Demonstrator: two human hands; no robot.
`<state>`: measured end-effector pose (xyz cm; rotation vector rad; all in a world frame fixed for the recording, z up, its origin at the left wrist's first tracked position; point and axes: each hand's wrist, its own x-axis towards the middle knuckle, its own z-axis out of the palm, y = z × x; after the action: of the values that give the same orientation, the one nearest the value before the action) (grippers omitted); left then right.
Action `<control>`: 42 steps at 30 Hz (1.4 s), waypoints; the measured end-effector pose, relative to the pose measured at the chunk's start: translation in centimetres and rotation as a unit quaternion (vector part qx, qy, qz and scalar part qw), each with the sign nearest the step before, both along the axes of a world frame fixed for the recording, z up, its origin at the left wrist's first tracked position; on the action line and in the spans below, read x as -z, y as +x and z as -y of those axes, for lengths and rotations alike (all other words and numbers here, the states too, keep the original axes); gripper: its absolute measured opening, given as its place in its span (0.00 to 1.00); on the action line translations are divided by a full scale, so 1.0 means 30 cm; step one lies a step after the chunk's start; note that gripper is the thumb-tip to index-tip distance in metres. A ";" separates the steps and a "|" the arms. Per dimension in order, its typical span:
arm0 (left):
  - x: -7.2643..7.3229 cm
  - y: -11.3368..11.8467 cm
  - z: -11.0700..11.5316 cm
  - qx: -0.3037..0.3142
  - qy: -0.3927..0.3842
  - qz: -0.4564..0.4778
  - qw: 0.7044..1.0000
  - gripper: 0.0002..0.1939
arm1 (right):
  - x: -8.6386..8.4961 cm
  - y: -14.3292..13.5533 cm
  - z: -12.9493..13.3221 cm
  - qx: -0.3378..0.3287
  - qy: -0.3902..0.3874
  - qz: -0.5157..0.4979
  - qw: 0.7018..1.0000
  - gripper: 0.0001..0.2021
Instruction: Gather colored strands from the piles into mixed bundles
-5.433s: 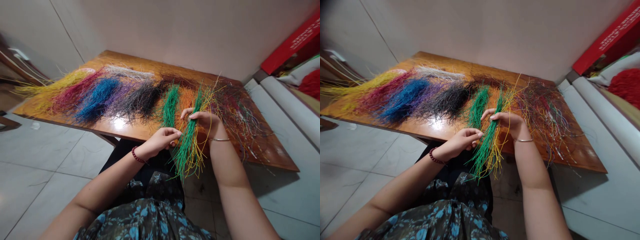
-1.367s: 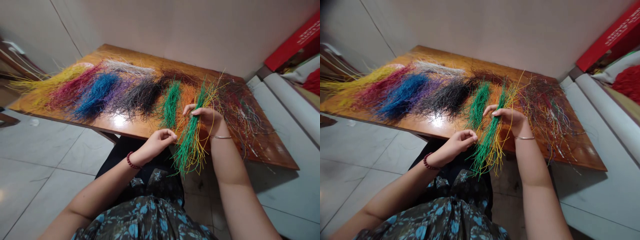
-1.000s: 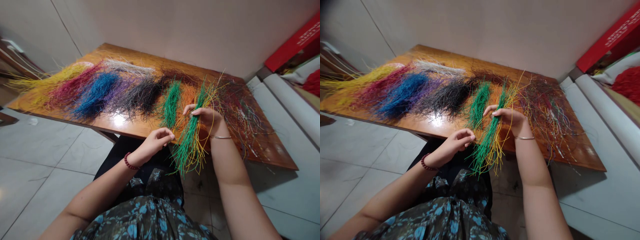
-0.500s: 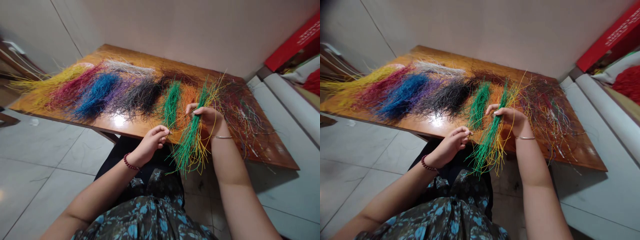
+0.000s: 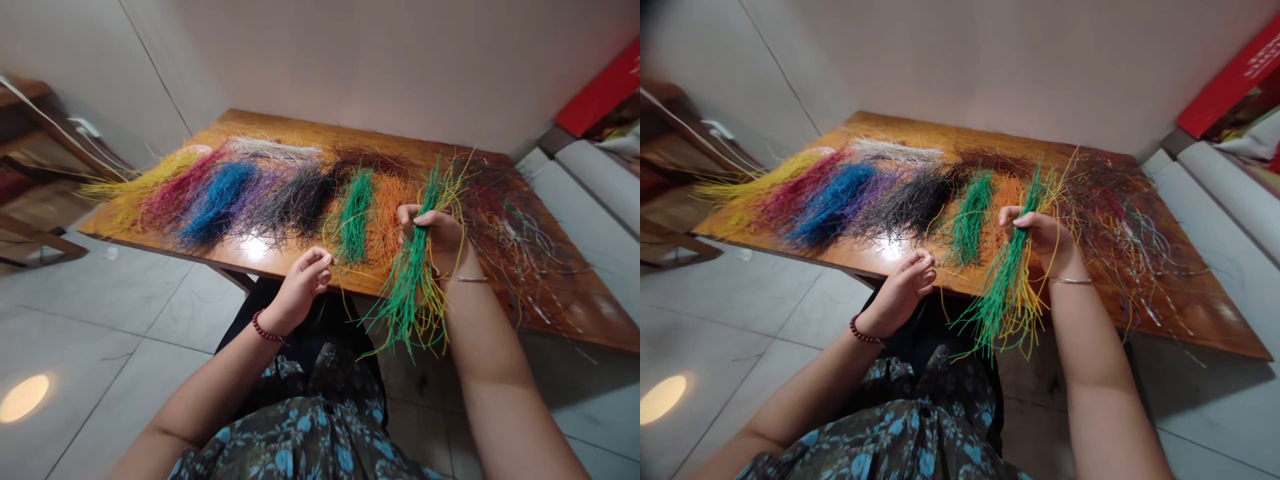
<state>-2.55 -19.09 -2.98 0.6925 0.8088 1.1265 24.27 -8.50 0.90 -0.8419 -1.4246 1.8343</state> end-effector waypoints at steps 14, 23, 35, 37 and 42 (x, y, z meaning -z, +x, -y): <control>-0.052 -0.140 -0.029 -0.104 0.058 -0.110 0.987 0.15 | -0.019 0.002 0.017 0.030 -0.018 -0.019 0.999 0.07; -0.075 -0.201 -0.059 -0.127 0.075 -0.133 0.980 0.15 | -0.007 0.005 0.000 0.001 -0.011 -0.023 1.000 0.06; -0.074 -0.107 -0.087 -0.102 0.133 -0.217 0.962 0.14 | 0.045 -0.011 -0.060 -0.078 0.022 0.014 0.997 0.16; -0.079 -0.059 -0.107 -0.075 0.147 -0.226 0.960 0.14 | 0.055 -0.014 -0.067 -0.091 0.029 0.020 0.995 0.18; -0.096 0.053 -0.158 -0.029 0.190 -0.244 0.951 0.14 | 0.062 -0.018 -0.076 -0.154 0.070 0.044 0.985 0.21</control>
<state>-0.96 -14.34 -0.09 1.3128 1.0414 1.1938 23.72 -6.21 -0.96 -0.6676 -1.8004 1.9113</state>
